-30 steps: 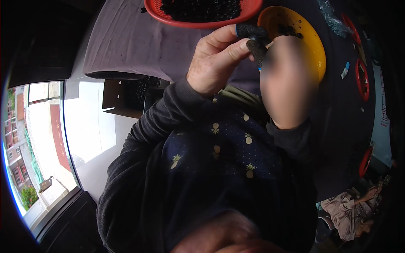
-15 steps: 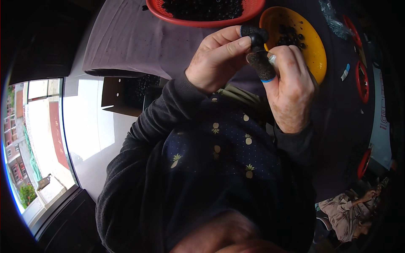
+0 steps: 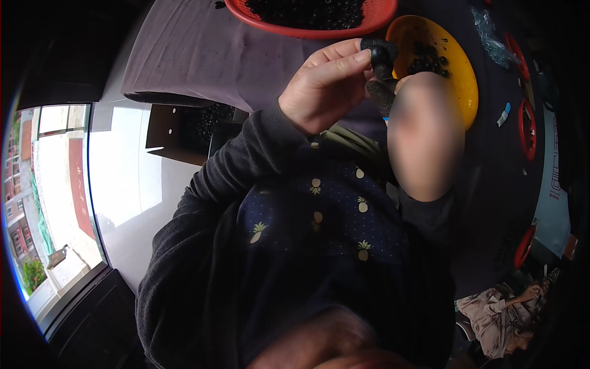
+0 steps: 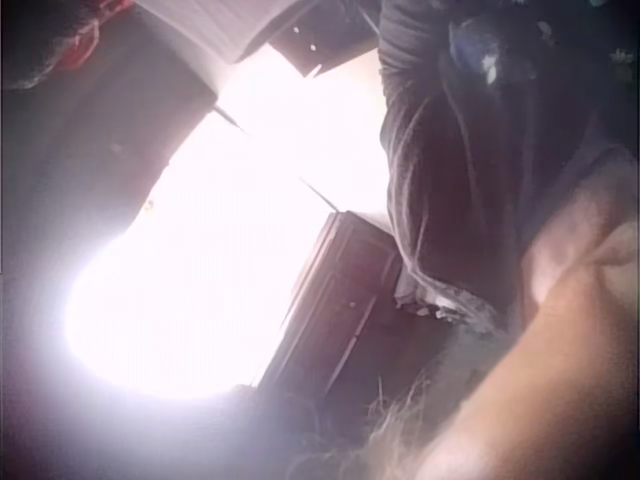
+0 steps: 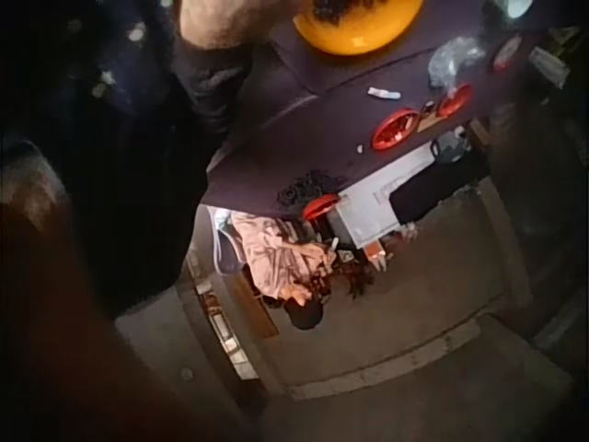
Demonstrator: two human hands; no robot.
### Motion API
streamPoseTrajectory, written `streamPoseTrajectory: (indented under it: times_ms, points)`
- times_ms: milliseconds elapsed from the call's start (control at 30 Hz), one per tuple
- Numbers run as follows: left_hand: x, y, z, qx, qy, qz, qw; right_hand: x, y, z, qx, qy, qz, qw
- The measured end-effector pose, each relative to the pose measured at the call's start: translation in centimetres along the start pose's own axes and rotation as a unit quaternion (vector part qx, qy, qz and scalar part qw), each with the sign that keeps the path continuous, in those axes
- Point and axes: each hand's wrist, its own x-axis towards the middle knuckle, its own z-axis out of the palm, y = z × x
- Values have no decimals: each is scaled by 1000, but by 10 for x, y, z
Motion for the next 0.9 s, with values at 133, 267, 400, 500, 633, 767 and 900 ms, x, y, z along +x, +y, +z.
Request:
streamPoseTrajectory:
  times_ms: [133, 267, 400, 500, 633, 767, 900]
  points:
    - [1, -1, 4, 2, 2, 2, 1000, -1, 0, -1, -4, 6, 5, 1000]
    - [0, -2, 23, 89, 88, 18, 992, 0, 2, -1, 15, 5, 42, 999]
    - [0, -2, 22, 111, 75, 36, 990, 4, 0, -4, 3, 9, 57, 998]
    - [1, -3, 21, 117, 51, 40, 991, 5, 2, -3, -8, 16, 51, 999]
    - [0, -3, 20, 125, 53, 40, 990, 4, 3, -2, -13, 11, 54, 998]
    - [0, -2, 21, 132, 49, 40, 989, 4, 2, -3, -36, 15, 41, 998]
    - [0, -3, 22, 133, 55, 44, 989, 4, 0, -4, -43, 11, 37, 998]
